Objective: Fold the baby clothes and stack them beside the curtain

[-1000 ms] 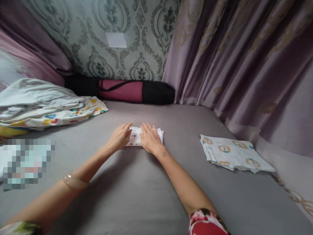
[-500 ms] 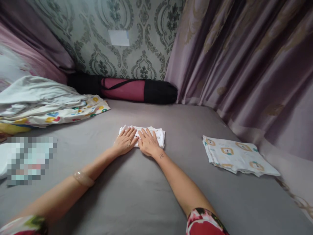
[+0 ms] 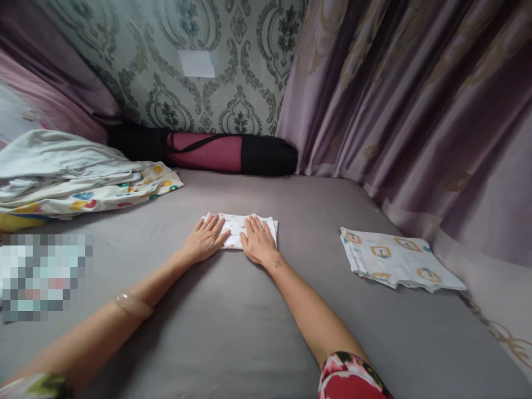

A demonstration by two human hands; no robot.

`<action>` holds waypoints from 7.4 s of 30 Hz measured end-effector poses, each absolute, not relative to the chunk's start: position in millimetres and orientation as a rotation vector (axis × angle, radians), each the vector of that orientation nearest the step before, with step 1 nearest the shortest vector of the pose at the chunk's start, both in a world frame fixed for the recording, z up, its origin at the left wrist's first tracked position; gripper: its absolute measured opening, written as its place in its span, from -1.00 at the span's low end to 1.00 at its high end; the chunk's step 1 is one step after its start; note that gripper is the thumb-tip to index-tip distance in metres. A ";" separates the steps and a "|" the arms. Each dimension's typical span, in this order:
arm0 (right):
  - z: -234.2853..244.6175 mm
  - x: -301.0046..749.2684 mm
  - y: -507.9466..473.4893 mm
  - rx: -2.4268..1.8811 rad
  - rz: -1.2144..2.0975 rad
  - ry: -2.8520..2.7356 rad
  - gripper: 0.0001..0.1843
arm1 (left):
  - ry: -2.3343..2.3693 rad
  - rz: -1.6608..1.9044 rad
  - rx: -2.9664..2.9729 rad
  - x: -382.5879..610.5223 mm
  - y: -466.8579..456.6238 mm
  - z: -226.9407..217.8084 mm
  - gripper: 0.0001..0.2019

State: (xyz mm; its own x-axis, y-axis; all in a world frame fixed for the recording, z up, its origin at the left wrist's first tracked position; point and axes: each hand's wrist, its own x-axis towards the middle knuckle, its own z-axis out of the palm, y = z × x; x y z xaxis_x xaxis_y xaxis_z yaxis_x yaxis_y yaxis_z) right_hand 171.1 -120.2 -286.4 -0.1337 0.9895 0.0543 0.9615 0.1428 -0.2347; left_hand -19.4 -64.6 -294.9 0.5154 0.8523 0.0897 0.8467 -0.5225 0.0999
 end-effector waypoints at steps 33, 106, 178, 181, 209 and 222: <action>-285.1 213.1 -122.6 -2.111 0.235 -2.151 -0.27 | 1.510 0.703 2.455 -62.3 -44.2 -317.7 -0.49; -255.4 226.9 -81.4 -2.246 0.324 -2.073 -0.52 | 1.422 0.272 2.181 -68.3 2.2 -264.5 -0.43; -282.5 143.8 -134.7 -1.816 0.184 -2.285 -0.34 | 1.249 0.200 2.851 -18.3 -79.9 -293.5 -0.43; -285.5 142.5 -133.2 -1.825 0.175 -2.275 -0.36 | 1.257 0.191 2.841 -16.3 -78.5 -295.0 -0.44; -264.4 181.4 -133.6 -1.958 0.286 -2.229 -0.32 | 1.218 0.656 2.445 -77.7 -70.8 -302.4 -0.41; -284.0 141.1 -117.6 -1.673 0.224 -2.420 -0.36 | 1.240 0.872 2.201 -82.7 -70.2 -298.8 -0.55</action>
